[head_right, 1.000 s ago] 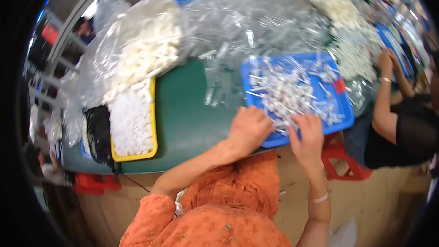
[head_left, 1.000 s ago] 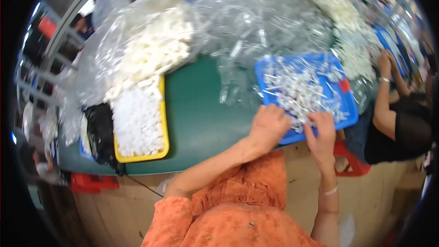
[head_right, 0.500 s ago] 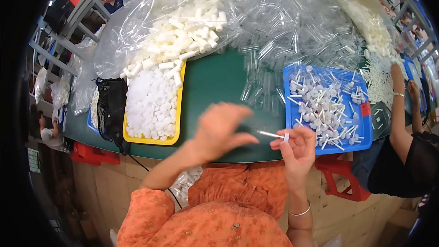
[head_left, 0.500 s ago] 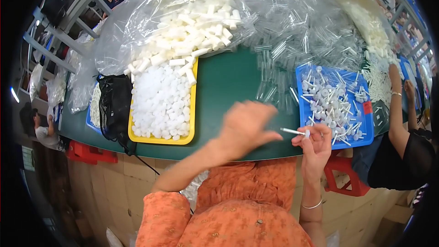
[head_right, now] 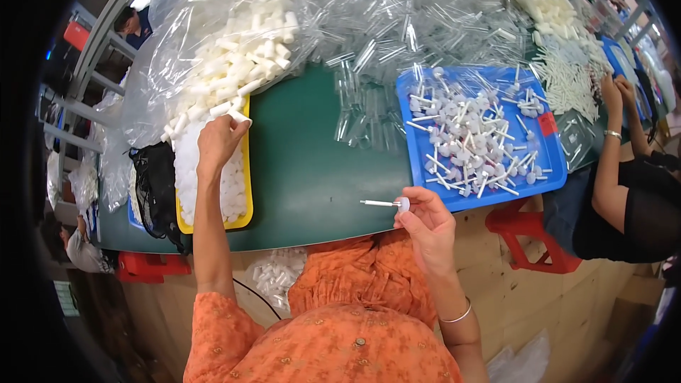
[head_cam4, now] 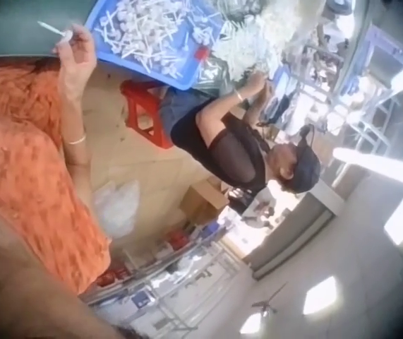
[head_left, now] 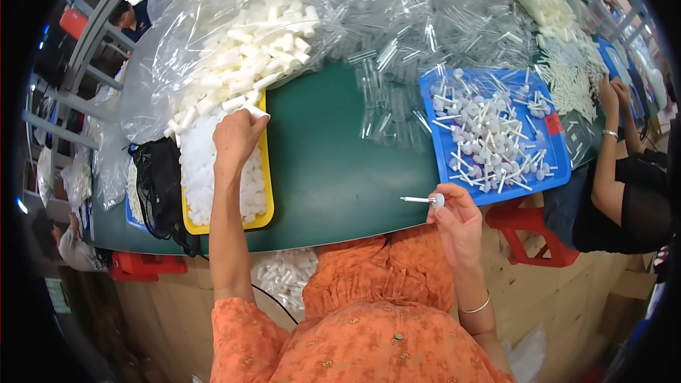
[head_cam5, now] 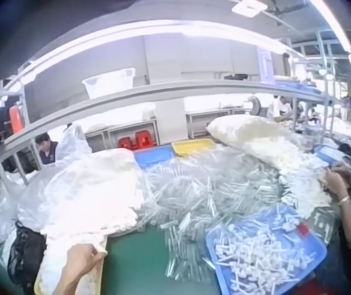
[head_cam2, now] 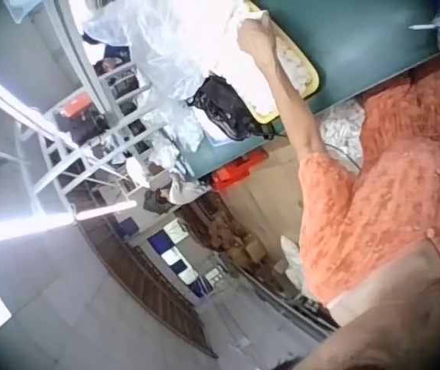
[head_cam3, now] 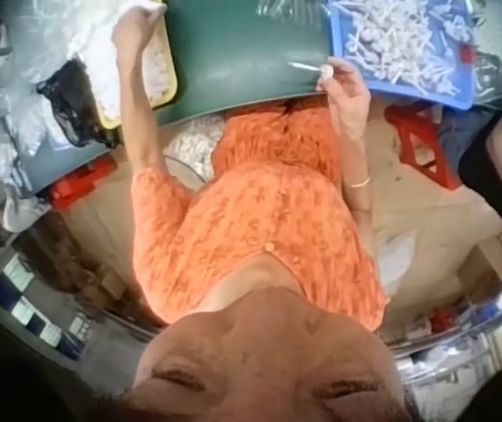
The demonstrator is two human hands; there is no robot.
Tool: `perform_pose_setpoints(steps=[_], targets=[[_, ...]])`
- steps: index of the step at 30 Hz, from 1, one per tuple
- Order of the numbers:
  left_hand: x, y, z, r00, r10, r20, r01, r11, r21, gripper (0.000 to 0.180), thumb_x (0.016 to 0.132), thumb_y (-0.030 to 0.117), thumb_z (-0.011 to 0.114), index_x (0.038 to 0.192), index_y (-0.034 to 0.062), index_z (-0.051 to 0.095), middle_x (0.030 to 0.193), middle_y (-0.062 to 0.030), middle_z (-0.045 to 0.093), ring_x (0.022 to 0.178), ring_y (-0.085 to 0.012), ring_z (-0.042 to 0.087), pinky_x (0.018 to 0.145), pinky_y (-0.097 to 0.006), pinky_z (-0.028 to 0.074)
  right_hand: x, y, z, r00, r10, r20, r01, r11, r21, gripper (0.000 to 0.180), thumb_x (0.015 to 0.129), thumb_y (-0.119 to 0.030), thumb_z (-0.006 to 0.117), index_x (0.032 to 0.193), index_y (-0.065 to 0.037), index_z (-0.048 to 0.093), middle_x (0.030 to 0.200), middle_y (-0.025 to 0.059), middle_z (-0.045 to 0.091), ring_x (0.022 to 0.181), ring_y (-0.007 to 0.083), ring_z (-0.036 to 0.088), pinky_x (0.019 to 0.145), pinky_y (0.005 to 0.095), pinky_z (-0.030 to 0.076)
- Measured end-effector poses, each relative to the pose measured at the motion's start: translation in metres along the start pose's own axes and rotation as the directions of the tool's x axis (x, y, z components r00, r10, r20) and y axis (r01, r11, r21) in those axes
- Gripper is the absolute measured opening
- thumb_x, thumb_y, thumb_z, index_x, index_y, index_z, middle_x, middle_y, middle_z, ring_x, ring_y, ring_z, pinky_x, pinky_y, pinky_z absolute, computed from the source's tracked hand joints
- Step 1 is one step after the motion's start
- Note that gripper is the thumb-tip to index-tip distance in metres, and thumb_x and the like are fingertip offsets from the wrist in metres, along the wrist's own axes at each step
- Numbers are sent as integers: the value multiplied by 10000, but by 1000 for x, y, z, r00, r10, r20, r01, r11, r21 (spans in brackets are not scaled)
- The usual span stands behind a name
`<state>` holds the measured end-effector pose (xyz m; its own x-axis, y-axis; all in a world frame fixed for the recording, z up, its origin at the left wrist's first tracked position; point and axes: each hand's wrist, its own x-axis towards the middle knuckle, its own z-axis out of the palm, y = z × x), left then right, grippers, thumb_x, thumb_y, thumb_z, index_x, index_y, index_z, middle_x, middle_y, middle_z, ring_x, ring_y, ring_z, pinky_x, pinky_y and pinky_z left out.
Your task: Insert white cotton filters into plastic tubes and attach spray heads.
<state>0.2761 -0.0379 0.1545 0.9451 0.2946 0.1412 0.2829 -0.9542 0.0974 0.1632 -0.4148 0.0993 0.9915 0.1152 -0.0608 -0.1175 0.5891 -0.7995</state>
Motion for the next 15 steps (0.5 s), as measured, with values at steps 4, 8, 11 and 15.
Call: perform_pose_setpoints(steps=[4,8,11,15], targets=[[17,-8,6,992,-95,78,96,995,-20,594,832,531,656,675,-41,663,686,-214,664,679,-388,652,639,-461,500,-10,-2,-3,998,58,-20,-59,998,-5,281,888,-21,647,1159,7,579,1030,83,622,840,131,595,743,265,507],[34,-22,16,987,-133,89,136,990,-24,669,829,588,631,652,-56,648,656,-217,653,653,-380,658,628,-465,503,-15,1,-6,998,65,5,-64,997,-42,263,894,-26,638,1149,5,580,1030,84,625,828,130,599,744,264,511],[36,-7,10,970,-162,181,177,982,-70,585,801,516,648,590,-30,633,584,-170,633,622,-347,655,619,-433,511,-18,1,-8,997,82,4,-82,996,-32,253,897,-27,634,1142,7,580,1029,86,627,826,130,600,744,267,512],[31,-1,9,973,-173,154,190,977,-98,416,744,362,639,591,-25,628,567,-143,625,589,-336,640,611,-420,510,-18,0,-9,994,101,31,-100,995,-14,251,899,-24,632,1142,9,580,1024,84,628,819,130,602,742,269,514]])
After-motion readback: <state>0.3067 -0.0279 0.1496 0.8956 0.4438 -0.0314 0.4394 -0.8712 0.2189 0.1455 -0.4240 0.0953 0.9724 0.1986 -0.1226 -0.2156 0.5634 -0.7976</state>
